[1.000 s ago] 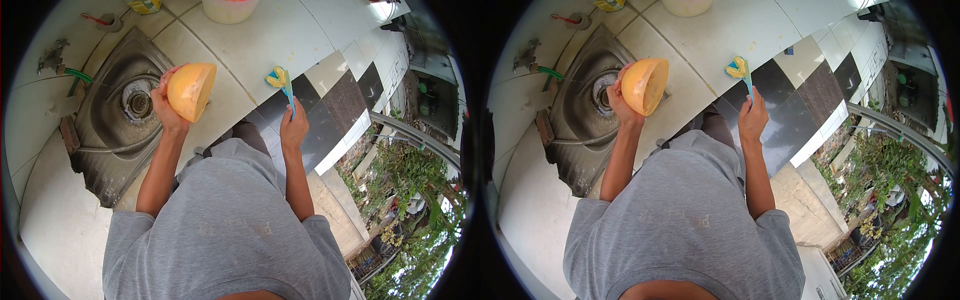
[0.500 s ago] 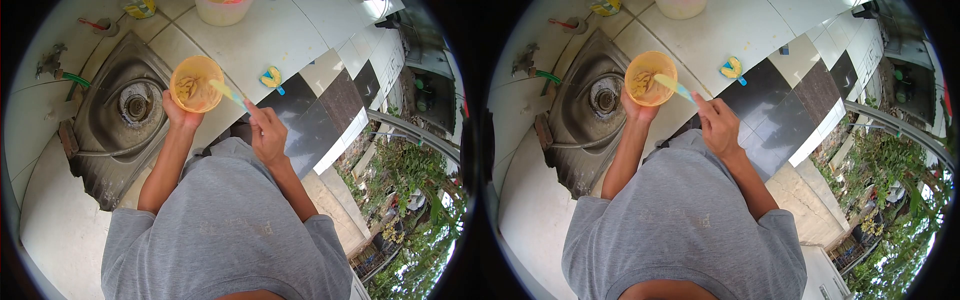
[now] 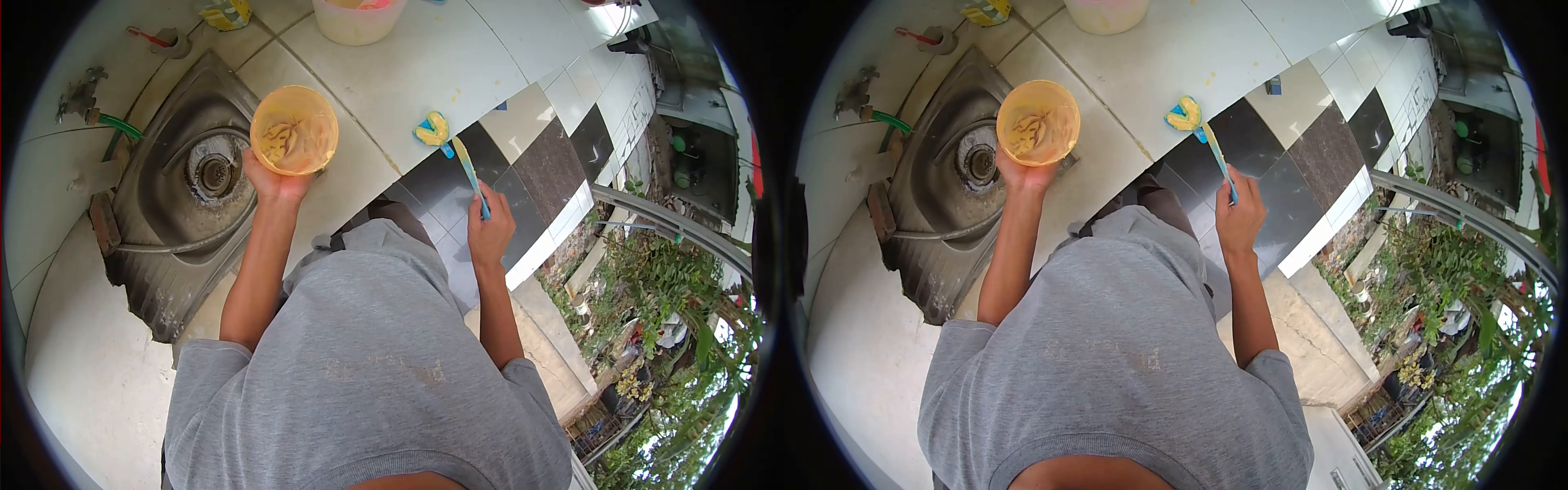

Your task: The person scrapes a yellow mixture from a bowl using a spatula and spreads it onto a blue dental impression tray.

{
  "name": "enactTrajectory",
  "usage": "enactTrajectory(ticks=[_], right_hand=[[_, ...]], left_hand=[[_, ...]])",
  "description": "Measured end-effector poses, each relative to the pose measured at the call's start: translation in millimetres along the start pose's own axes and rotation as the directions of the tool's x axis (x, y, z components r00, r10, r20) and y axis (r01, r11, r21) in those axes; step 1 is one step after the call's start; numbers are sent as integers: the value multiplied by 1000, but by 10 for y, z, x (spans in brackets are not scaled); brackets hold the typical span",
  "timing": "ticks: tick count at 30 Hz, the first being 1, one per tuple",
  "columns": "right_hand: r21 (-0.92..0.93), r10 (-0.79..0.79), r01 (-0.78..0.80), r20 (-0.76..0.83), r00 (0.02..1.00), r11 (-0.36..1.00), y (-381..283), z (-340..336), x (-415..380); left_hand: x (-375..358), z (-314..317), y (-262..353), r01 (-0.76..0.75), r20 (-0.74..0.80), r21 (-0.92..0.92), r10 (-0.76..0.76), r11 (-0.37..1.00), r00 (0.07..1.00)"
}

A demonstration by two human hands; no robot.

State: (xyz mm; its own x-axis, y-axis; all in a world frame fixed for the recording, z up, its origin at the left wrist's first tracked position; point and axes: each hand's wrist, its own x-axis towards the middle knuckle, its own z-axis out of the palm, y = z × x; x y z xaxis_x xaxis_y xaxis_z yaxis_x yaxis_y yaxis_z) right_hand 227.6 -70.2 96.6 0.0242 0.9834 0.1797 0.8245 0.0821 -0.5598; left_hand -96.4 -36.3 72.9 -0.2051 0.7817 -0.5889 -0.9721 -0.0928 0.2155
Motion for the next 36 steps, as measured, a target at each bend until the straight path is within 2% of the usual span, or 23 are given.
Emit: enactTrajectory(ticks=[2,5,10,12,21,27,32,36], right_hand=[[-39,-60,58,-39,997,998,88,43,42],[-27,23,-23,25,999,999,52,89,73],[-22,-19,19,15,1000,1000,90,181,46],[-18,-23,23,18,1000,1000,85,199,39],[-18,-36,37,39,999,999,51,200,88],[-3,9,-9,64,998,1000,31,209,105],[-51,-58,60,46,997,997,62,222,137],[-57,-35,39,64,997,998,44,207,168]], left_hand=[[18,-42,10,-10,1,13,10,1000,1000],[-10,-52,-26,-18,-25,31,18,999,1000],[-69,-77,-62,22,-23,19,-21,1000,1000],[-114,-29,-86,25,-105,32,-22,999,994],[-53,-139,-18,30,-77,26,-28,999,997],[-34,-142,-16,10,-127,35,-5,999,992],[-14,-168,-8,16,-138,23,-13,1000,990],[-27,-141,-14,10,-155,30,-5,1000,988]])
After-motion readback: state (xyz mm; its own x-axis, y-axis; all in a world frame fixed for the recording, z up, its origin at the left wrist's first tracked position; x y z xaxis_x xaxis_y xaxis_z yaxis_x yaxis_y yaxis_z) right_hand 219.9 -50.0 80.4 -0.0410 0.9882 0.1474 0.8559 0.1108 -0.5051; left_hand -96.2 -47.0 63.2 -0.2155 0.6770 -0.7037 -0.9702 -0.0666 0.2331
